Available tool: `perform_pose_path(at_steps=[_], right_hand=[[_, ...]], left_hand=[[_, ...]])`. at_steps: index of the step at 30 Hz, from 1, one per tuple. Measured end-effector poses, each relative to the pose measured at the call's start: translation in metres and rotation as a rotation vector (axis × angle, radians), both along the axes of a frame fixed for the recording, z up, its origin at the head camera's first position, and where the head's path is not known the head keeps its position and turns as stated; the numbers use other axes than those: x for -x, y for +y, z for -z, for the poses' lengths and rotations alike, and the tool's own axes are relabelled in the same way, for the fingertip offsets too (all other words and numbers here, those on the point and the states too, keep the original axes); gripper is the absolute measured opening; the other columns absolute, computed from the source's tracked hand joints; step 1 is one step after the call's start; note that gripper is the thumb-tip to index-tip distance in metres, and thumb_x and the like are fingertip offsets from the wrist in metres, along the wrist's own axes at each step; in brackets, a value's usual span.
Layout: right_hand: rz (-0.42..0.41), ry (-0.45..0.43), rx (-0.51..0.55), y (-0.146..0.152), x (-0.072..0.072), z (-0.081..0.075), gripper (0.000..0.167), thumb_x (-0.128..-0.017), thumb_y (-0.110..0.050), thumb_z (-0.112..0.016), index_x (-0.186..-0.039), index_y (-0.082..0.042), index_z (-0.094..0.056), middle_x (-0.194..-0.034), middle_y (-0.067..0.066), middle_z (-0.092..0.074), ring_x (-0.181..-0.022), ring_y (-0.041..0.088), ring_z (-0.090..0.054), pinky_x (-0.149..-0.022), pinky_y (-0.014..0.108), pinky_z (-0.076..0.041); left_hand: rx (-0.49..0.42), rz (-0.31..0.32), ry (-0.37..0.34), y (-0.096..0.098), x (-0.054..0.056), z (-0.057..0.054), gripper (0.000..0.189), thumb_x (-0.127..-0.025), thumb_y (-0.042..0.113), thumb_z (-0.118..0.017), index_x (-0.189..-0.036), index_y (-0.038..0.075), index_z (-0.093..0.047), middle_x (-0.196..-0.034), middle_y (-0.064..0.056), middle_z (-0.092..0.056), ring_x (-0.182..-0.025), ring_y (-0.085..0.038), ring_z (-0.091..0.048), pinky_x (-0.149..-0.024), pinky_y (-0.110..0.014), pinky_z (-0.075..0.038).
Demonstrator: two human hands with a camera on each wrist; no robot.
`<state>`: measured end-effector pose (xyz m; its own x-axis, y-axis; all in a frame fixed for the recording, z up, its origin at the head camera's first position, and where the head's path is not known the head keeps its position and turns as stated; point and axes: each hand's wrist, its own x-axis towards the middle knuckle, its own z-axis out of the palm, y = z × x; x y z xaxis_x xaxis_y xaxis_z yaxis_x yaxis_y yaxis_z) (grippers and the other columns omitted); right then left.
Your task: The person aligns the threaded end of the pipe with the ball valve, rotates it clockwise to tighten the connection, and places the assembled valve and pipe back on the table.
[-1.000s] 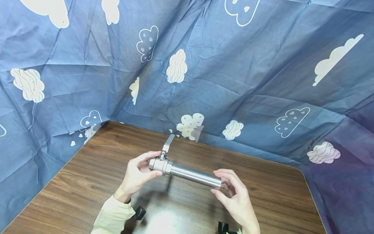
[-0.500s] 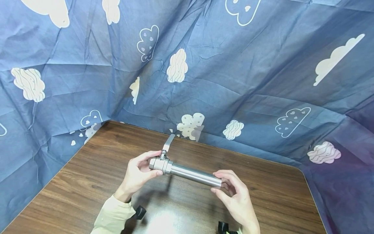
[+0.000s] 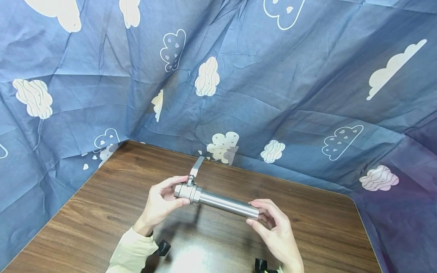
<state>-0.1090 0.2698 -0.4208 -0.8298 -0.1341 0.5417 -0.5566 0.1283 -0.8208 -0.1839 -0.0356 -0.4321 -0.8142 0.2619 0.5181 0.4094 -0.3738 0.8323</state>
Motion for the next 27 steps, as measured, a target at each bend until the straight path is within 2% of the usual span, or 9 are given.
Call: perform_pose_path(at_steps=[8,12,16,20,24,27], right_hand=[[0.052,-0.073,-0.038,0.0000,-0.0017,-0.0014,0.049,-0.072,0.026,-0.066,-0.117,0.013,-0.055,-0.114,0.000,-0.062,-0.094,0.004,-0.065,-0.083,0.019,-0.057],[0.073,-0.103,-0.068,0.0005,-0.0026,-0.0020,0.047,-0.073,0.022,-0.068,-0.117,0.013,-0.055,-0.113,-0.004,-0.063,-0.093,0.003,-0.065,-0.082,0.019,-0.058],[0.098,-0.119,-0.130,0.0019,-0.0032,-0.0020,0.044,-0.077,0.017,-0.069,-0.118,0.010,-0.056,-0.105,-0.007,-0.066,-0.088,0.004,-0.067,-0.074,0.019,-0.059],[0.103,-0.118,-0.172,0.0028,-0.0035,-0.0019,0.041,-0.080,0.013,-0.068,-0.119,0.007,-0.057,-0.096,-0.008,-0.068,-0.081,0.008,-0.068,-0.065,0.022,-0.059],[0.098,-0.114,-0.183,0.0030,-0.0037,-0.0019,0.039,-0.081,0.015,-0.066,-0.119,0.008,-0.057,-0.092,-0.005,-0.069,-0.079,0.006,-0.068,-0.064,0.022,-0.059],[0.099,-0.112,-0.194,0.0028,-0.0035,-0.0022,0.038,-0.082,0.015,-0.064,-0.119,0.007,-0.057,-0.087,0.000,-0.068,-0.077,0.005,-0.068,-0.063,0.022,-0.058]], left_hand=[[0.002,0.001,-0.016,0.0001,-0.0003,0.0005,0.058,-0.070,-0.014,-0.075,-0.123,-0.019,-0.052,-0.119,0.001,-0.064,-0.103,-0.011,-0.063,-0.087,-0.024,-0.058],[-0.015,0.009,0.016,0.0002,0.0010,0.0024,0.057,-0.071,-0.015,-0.074,-0.122,-0.020,-0.051,-0.120,0.001,-0.064,-0.104,-0.011,-0.063,-0.087,-0.024,-0.058],[-0.022,0.012,0.026,0.0003,0.0015,0.0028,0.056,-0.070,-0.017,-0.073,-0.122,-0.021,-0.051,-0.120,0.000,-0.063,-0.104,-0.010,-0.062,-0.088,-0.024,-0.057],[-0.017,0.013,0.010,0.0002,0.0007,0.0020,0.057,-0.070,-0.017,-0.074,-0.122,-0.020,-0.051,-0.121,0.002,-0.063,-0.105,-0.010,-0.062,-0.088,-0.023,-0.057],[-0.021,0.024,0.038,0.0001,0.0013,0.0027,0.056,-0.072,-0.013,-0.074,-0.122,-0.021,-0.050,-0.121,0.003,-0.064,-0.105,-0.009,-0.062,-0.087,-0.023,-0.058],[-0.010,0.018,0.019,0.0001,0.0006,0.0014,0.057,-0.071,-0.013,-0.075,-0.122,-0.020,-0.051,-0.121,0.002,-0.064,-0.105,-0.010,-0.063,-0.087,-0.023,-0.058]])
